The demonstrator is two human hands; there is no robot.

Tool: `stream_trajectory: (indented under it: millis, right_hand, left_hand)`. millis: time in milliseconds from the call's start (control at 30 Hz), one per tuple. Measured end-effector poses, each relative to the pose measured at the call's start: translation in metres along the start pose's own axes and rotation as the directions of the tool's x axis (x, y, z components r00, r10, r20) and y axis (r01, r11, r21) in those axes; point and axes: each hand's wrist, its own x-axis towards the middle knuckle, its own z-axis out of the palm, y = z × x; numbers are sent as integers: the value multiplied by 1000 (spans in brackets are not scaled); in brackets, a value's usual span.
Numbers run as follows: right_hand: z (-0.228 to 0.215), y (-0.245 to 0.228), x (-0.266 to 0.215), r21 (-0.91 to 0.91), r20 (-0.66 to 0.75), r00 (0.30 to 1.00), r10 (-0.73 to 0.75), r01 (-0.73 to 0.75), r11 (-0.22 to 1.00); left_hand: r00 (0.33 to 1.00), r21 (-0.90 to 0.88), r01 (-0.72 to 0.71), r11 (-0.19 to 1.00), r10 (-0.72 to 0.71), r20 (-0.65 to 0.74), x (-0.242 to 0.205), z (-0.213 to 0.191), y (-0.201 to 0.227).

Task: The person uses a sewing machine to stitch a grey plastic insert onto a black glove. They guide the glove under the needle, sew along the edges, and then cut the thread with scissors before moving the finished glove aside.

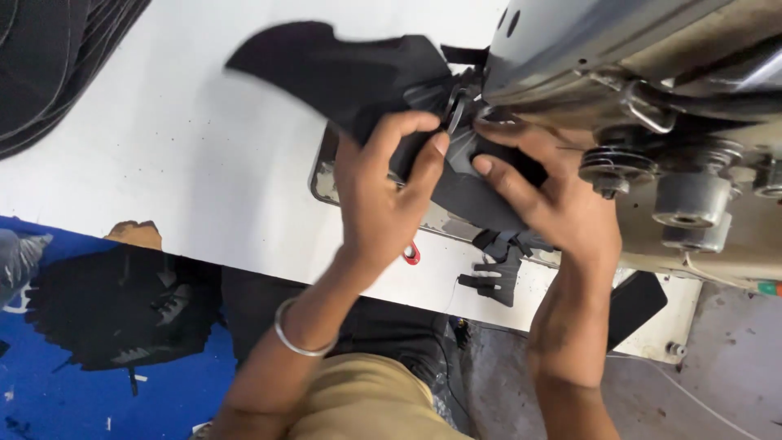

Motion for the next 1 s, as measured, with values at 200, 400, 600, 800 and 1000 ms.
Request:
stream_trajectory:
  millis: [200, 400, 600, 800, 1000]
  right_hand:
    - [25, -41, -18, -145, -187, 980, 71, -99, 984]
    - [56, -85, -30, -292, -342, 933, 116, -223, 930]
    - [26, -58, -35, -7, -331, 918, 217, -233, 973]
    - [10, -75, 8, 87, -151, 899, 411, -402, 912]
    - [14, -46, 23, 281, 104, 875, 473, -482, 830]
  left_hand:
    - [878, 88, -350, 933, 294, 379, 68, -22, -14]
    - [755, -83, -12, 996, 64, 653, 71, -17, -18]
    - [910, 29, -239, 971, 213, 355, 28, -31, 1]
    - [904, 47, -243, 969, 209, 373, 30, -38, 3]
    - [911, 30, -220, 975, 194, 363, 30, -47, -2]
